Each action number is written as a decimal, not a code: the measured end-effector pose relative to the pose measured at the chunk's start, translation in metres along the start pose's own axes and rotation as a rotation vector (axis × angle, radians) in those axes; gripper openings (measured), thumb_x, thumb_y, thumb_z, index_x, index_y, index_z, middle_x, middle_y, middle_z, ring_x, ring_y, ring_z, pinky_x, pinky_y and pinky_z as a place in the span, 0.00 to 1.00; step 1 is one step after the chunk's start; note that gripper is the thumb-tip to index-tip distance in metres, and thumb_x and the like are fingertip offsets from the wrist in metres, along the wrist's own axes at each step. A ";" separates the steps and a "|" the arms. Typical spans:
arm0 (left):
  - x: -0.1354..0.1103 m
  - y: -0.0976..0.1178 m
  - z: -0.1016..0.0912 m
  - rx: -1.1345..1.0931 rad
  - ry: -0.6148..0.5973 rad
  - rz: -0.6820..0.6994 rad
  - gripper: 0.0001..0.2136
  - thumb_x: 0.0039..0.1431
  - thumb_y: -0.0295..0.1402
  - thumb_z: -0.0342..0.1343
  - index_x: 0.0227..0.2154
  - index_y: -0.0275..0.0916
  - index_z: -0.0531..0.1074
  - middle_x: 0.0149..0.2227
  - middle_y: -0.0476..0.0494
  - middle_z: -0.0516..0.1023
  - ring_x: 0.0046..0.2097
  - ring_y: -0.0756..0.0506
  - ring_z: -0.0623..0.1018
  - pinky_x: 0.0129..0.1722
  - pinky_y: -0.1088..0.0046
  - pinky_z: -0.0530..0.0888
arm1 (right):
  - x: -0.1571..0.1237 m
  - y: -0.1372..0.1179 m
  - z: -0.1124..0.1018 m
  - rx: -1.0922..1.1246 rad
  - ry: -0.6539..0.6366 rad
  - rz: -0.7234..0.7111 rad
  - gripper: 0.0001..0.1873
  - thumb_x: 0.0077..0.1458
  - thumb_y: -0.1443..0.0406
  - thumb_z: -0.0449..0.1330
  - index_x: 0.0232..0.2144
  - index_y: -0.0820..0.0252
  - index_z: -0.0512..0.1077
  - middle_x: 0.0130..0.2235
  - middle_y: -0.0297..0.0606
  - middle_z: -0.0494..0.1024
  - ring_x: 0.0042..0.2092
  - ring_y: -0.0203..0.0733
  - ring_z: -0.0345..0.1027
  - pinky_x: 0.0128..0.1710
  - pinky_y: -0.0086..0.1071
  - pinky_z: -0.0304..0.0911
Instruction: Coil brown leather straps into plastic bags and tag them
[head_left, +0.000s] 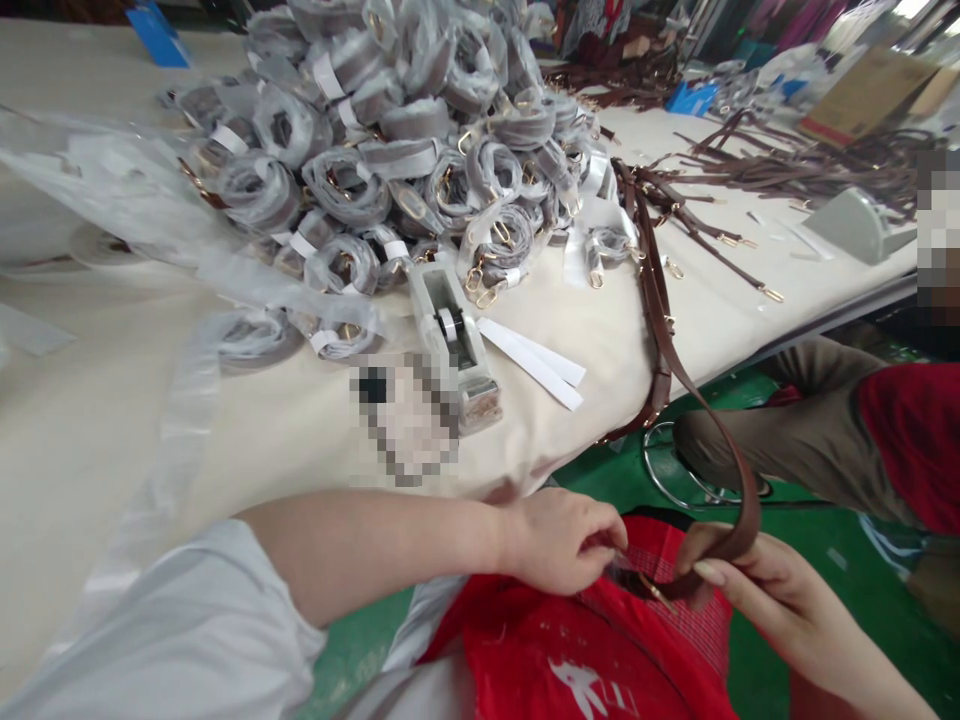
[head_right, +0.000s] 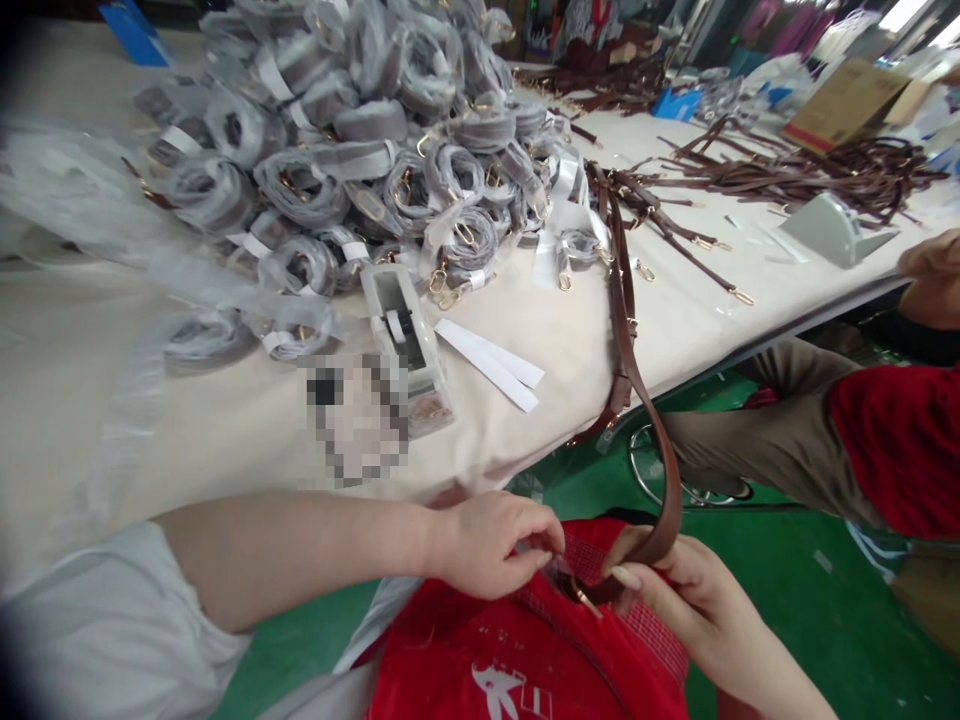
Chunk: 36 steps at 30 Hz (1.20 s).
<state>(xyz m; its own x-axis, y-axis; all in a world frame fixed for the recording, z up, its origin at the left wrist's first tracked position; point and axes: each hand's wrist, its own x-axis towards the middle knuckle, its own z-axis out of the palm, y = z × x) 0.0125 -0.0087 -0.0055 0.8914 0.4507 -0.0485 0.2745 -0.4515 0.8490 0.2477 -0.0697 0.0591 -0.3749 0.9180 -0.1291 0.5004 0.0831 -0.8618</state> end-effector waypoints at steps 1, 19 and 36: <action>-0.001 0.000 0.001 0.006 0.000 0.002 0.16 0.57 0.33 0.54 0.49 0.38 0.69 0.46 0.43 0.78 0.46 0.44 0.78 0.48 0.70 0.73 | 0.000 0.000 0.000 -0.002 0.001 0.002 0.12 0.61 0.62 0.58 0.27 0.56 0.77 0.27 0.37 0.80 0.29 0.42 0.75 0.29 0.29 0.71; -0.005 -0.006 0.010 -0.525 -0.033 -0.207 0.20 0.49 0.50 0.64 0.40 0.41 0.80 0.31 0.54 0.79 0.35 0.49 0.74 0.36 0.79 0.68 | 0.006 0.004 0.005 0.208 0.204 0.075 0.17 0.61 0.58 0.60 0.23 0.59 0.77 0.25 0.38 0.80 0.26 0.41 0.74 0.26 0.28 0.71; -0.001 -0.002 0.004 -0.264 0.083 -0.119 0.16 0.53 0.37 0.59 0.45 0.37 0.73 0.39 0.44 0.81 0.39 0.46 0.80 0.37 0.75 0.73 | 0.005 0.002 0.023 -0.053 0.154 -0.065 0.02 0.55 0.68 0.64 0.32 0.56 0.76 0.30 0.37 0.80 0.32 0.43 0.76 0.33 0.29 0.72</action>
<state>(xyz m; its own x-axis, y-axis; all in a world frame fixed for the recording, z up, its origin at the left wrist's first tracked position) 0.0128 -0.0117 -0.0091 0.8230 0.5547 -0.1222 0.2626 -0.1809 0.9478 0.2288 -0.0735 0.0451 -0.2858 0.9583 0.0059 0.5208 0.1605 -0.8385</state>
